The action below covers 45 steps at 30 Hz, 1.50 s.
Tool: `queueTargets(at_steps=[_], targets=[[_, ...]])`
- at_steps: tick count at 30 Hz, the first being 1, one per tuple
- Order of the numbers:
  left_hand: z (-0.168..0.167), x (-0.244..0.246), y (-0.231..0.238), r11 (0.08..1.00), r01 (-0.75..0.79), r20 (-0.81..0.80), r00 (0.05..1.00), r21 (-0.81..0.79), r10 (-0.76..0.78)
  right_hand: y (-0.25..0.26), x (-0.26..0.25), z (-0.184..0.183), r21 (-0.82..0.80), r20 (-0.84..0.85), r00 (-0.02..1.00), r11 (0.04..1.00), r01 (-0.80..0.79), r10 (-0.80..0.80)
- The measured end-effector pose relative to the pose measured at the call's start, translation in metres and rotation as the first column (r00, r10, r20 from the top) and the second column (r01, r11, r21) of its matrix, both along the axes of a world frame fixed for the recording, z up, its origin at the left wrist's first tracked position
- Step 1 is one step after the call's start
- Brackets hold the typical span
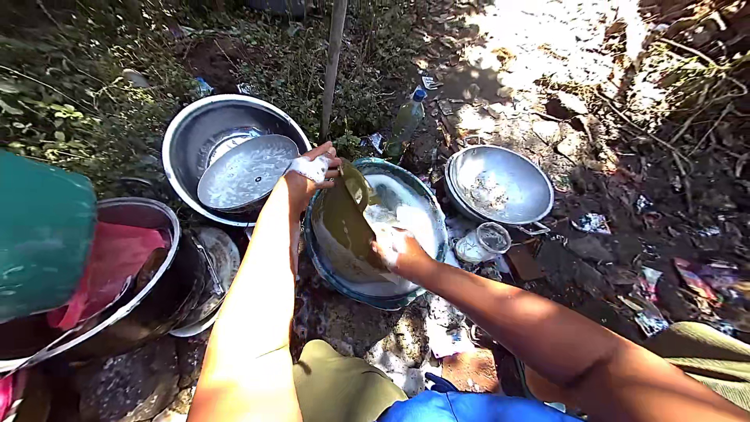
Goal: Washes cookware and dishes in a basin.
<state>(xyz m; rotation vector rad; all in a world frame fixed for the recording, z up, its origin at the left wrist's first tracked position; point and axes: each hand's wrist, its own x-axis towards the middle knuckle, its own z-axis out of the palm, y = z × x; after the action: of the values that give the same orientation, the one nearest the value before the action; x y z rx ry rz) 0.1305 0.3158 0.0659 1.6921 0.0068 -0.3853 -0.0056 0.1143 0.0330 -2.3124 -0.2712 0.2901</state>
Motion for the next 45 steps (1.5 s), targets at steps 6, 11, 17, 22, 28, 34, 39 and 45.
queueTargets(at_steps=[6,11,17,22,28,34,39,45], targets=[[0.057,-0.055,-0.04,0.765,0.269,0.335,0.779,0.586,-0.53,-0.034,0.04,0.054,0.633,-0.334,0.822,0.536,0.559,-0.462],[0.063,-0.101,-0.082,0.562,-0.034,0.487,0.546,0.826,-0.682,-0.048,0.056,0.09,0.903,-0.361,0.841,0.075,0.423,-0.404],[0.046,-0.069,-0.06,0.855,-0.287,0.856,0.43,0.432,-0.289,-0.032,0.086,0.149,0.919,-0.217,0.918,0.247,0.307,-0.333],[0.051,-0.058,-0.034,0.935,-0.354,0.843,0.502,-0.003,0.193,-0.036,0.13,0.155,0.668,0.238,0.956,0.744,-0.034,-0.17],[0.058,-0.066,-0.044,0.925,-0.326,0.608,0.699,-0.197,0.376,-0.077,0.142,0.018,-0.437,0.466,0.885,0.871,0.224,0.006],[0.024,-0.075,-0.079,0.985,-0.173,0.486,0.862,0.012,0.146,0.0,0.086,0.021,0.079,0.35,0.926,0.989,0.121,-0.141],[0.034,-0.08,-0.077,0.994,-0.106,0.535,0.839,-0.022,0.101,-0.114,0.151,-0.013,-0.287,0.543,0.773,0.792,0.539,-0.329],[0.016,-0.071,-0.099,0.989,-0.086,0.431,0.893,-0.123,0.131,-0.03,0.07,0.006,-0.199,0.196,0.981,0.98,0.026,0.014]])
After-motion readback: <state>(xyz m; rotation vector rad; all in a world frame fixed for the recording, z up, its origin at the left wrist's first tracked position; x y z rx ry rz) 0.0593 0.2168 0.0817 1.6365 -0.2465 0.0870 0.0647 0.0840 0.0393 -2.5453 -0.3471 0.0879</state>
